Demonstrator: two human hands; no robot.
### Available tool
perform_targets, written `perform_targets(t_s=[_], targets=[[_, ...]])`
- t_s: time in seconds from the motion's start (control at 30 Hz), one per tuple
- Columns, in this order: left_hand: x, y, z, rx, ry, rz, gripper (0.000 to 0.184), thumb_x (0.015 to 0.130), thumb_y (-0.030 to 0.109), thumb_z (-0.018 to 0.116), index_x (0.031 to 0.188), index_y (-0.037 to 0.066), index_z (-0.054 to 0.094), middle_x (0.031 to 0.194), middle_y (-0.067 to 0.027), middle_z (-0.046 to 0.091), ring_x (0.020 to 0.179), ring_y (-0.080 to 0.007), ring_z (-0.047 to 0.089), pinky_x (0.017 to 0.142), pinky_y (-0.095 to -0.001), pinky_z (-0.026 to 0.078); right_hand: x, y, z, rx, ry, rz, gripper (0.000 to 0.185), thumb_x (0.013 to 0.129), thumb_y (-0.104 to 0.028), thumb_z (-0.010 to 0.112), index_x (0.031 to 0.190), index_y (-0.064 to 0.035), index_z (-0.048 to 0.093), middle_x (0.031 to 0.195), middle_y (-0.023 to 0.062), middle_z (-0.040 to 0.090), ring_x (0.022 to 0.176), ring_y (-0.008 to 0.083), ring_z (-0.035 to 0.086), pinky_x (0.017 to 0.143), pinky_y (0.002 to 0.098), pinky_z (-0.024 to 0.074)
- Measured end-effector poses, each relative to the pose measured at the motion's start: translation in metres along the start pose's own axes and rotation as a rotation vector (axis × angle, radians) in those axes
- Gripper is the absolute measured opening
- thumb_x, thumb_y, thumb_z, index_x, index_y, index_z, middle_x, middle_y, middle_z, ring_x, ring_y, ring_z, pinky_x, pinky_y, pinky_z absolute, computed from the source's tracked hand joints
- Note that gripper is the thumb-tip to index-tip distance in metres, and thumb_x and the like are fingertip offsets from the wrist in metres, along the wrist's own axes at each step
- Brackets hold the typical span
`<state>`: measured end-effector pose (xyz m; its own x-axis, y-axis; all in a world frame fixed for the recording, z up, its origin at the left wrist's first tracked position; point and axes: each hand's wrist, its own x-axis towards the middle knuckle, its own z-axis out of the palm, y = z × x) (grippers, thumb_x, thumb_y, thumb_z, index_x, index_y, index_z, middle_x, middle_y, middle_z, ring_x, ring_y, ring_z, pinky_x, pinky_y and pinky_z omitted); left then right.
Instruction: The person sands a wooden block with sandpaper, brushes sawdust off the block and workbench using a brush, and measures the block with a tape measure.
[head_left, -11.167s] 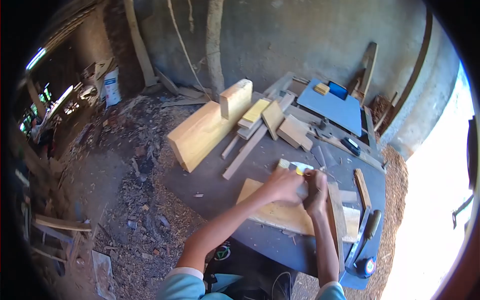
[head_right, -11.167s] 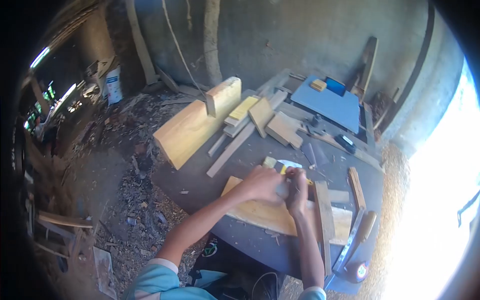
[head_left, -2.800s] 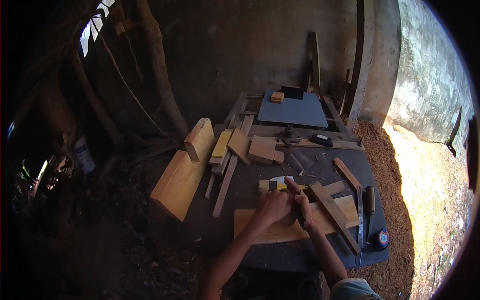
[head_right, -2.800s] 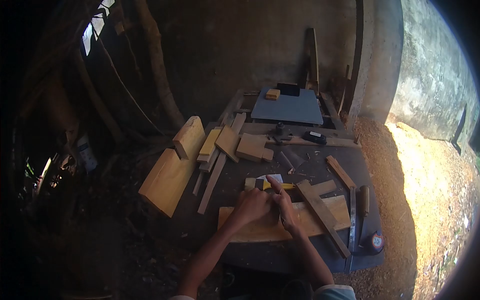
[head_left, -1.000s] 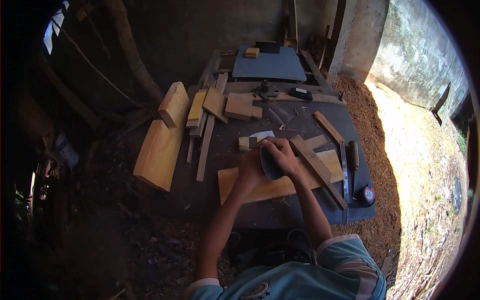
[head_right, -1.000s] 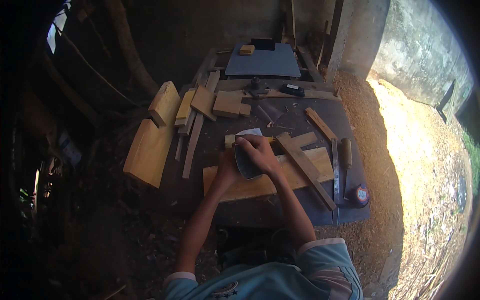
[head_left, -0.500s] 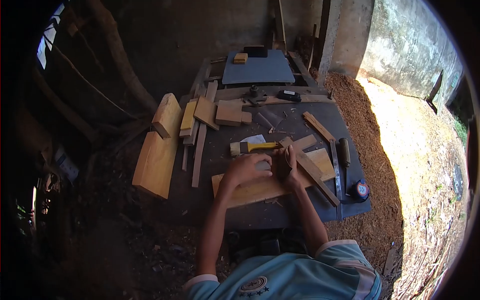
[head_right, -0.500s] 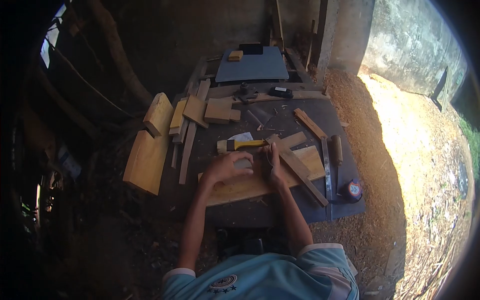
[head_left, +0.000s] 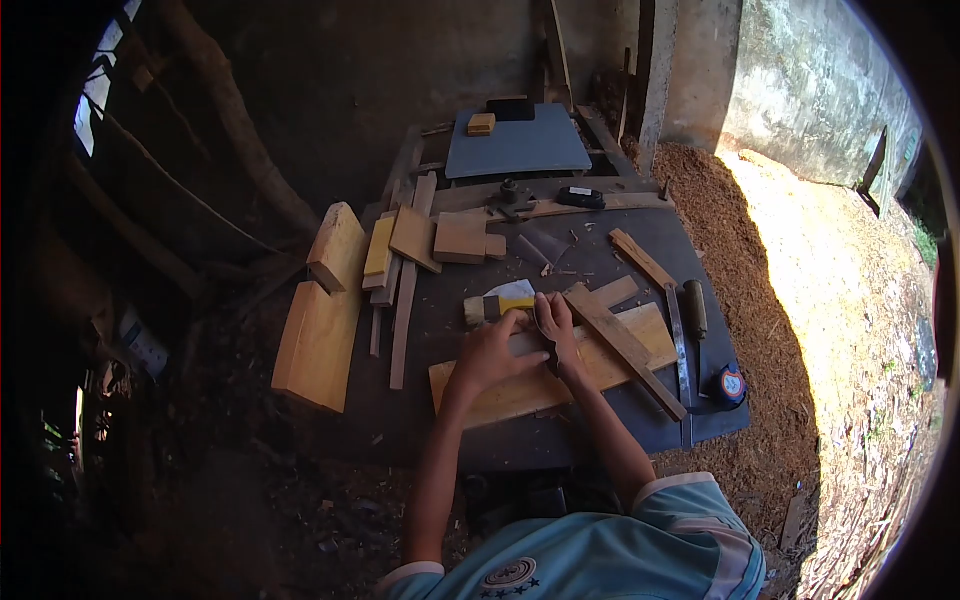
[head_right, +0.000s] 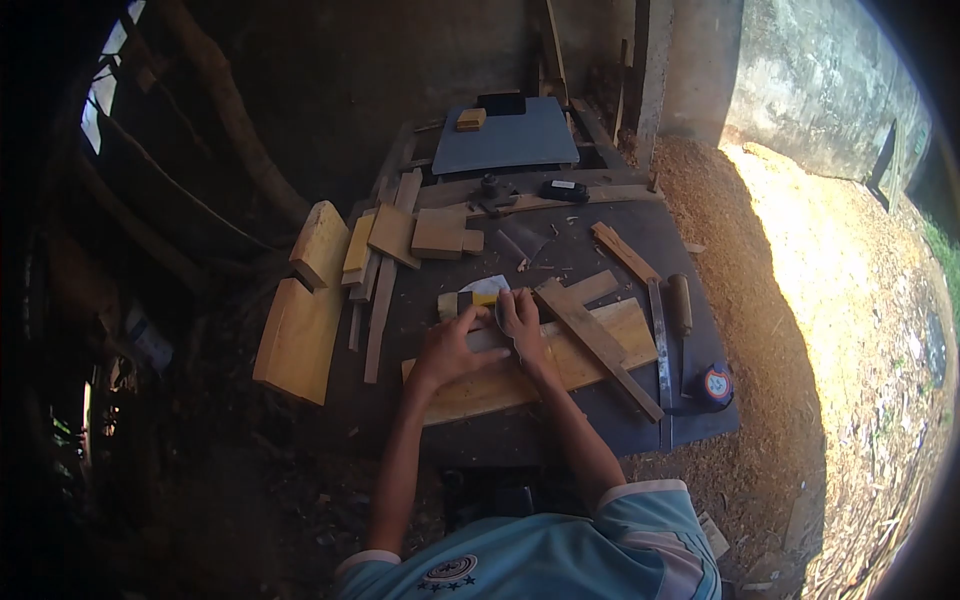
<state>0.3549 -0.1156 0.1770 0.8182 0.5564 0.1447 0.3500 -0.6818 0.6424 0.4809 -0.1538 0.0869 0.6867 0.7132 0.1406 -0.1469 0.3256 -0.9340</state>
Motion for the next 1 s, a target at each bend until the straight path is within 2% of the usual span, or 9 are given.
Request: perform_targets(t_s=[0.23, 0.33, 0.43, 0.53, 0.63, 0.73, 0.83, 0.93, 1.0], targets=[[0.002, 0.007, -0.003, 0.197, -0.087, -0.056, 0.060, 0.062, 0.055, 0.069, 0.101, 0.010, 0.061, 0.088, -0.0152, 0.065, 0.088, -0.0314, 0.062, 0.077, -0.0428, 0.047, -0.015, -0.010, -0.016, -0.371, -0.108, 0.007, 0.025, 0.094, -0.026, 0.047, 0.082, -0.0037, 0.049, 0.074, -0.0056, 0.045, 0.065, 0.0031, 0.039, 0.056, 0.0204, 0.0352], [0.004, 0.004, 0.000, 0.163, -0.079, -0.077, 0.060, 0.062, 0.056, 0.069, 0.099, 0.010, 0.062, 0.086, -0.0154, 0.065, 0.087, -0.0320, 0.062, 0.077, -0.0433, 0.047, -0.025, -0.029, -0.024, -0.171, -0.210, 0.120, 0.040, 0.095, -0.036, 0.039, 0.089, -0.0015, 0.059, 0.076, -0.0014, 0.056, 0.074, 0.0066, 0.048, 0.067, 0.0241, 0.0408], [0.003, 0.000, 0.004, 0.181, -0.032, -0.071, 0.058, 0.061, 0.056, 0.070, 0.095, 0.010, 0.065, 0.084, -0.0152, 0.065, 0.085, -0.0316, 0.062, 0.075, -0.0408, 0.048, -0.029, -0.022, -0.044, 0.131, -0.292, 0.331, 0.052, 0.096, -0.043, 0.026, 0.111, -0.0025, 0.055, 0.095, 0.0061, 0.058, 0.094, 0.0124, 0.051, 0.086, 0.0285, 0.0388], [0.003, 0.001, -0.001, 0.201, -0.055, -0.044, 0.055, 0.061, 0.053, 0.070, 0.095, 0.010, 0.066, 0.083, -0.0155, 0.065, 0.084, -0.0317, 0.062, 0.075, -0.0394, 0.048, -0.052, -0.032, -0.048, 0.030, -0.409, 0.133, 0.057, 0.095, -0.047, 0.022, 0.127, -0.0044, 0.043, 0.118, 0.0113, 0.050, 0.110, 0.0188, 0.047, 0.098, 0.0316, 0.0317], [0.003, -0.003, -0.005, 0.156, -0.150, -0.015, 0.052, 0.062, 0.049, 0.070, 0.094, 0.007, 0.064, 0.086, -0.0172, 0.064, 0.086, -0.0326, 0.062, 0.076, -0.0421, 0.048, -0.056, -0.029, -0.036, -0.042, -0.359, 0.032, 0.058, 0.094, -0.047, 0.024, 0.134, -0.0070, 0.034, 0.124, 0.0115, 0.044, 0.113, 0.0222, 0.045, 0.098, 0.0337, 0.0317], [0.008, -0.006, -0.009, 0.177, -0.223, -0.058, 0.050, 0.063, 0.045, 0.069, 0.094, 0.006, 0.063, 0.088, -0.0181, 0.064, 0.087, -0.0329, 0.061, 0.077, -0.0430, 0.048, -0.051, -0.011, -0.026, 0.234, -0.295, 0.117, 0.060, 0.092, -0.050, 0.028, 0.133, -0.0064, 0.038, 0.122, 0.0129, 0.045, 0.113, 0.0259, 0.045, 0.098, 0.0360, 0.0317], [0.012, -0.013, -0.008, 0.194, -0.266, -0.062, 0.049, 0.063, 0.043, 0.069, 0.094, 0.007, 0.064, 0.089, -0.0174, 0.064, 0.088, -0.0321, 0.061, 0.078, -0.0422, 0.048, -0.039, -0.038, -0.031, -0.317, -0.375, -0.240, 0.060, 0.090, -0.048, 0.032, 0.131, -0.0055, 0.039, 0.118, 0.0148, 0.046, 0.112, 0.0283, 0.045, 0.096, 0.0355, 0.0331], [0.010, -0.012, -0.005, 0.219, -0.240, -0.067, 0.045, 0.063, 0.043, 0.068, 0.095, 0.010, 0.064, 0.089, -0.0160, 0.064, 0.090, -0.0313, 0.061, 0.078, -0.0426, 0.049, -0.040, -0.069, -0.019, -0.419, -0.451, -0.447, 0.061, 0.087, -0.046, 0.039, 0.132, -0.0057, 0.039, 0.120, 0.0175, 0.047, 0.113, 0.0290, 0.046, 0.097, 0.0356, 0.0328], [0.006, -0.008, -0.005, 0.234, -0.233, -0.105, 0.043, 0.064, 0.042, 0.067, 0.094, 0.012, 0.065, 0.089, -0.0153, 0.065, 0.090, -0.0312, 0.061, 0.078, -0.0431, 0.049, -0.032, -0.041, -0.023, -0.386, -0.430, -0.279, 0.060, 0.086, -0.043, 0.043, 0.134, -0.0078, 0.037, 0.123, 0.0183, 0.046, 0.115, 0.0288, 0.045, 0.098, 0.0360, 0.0318]])
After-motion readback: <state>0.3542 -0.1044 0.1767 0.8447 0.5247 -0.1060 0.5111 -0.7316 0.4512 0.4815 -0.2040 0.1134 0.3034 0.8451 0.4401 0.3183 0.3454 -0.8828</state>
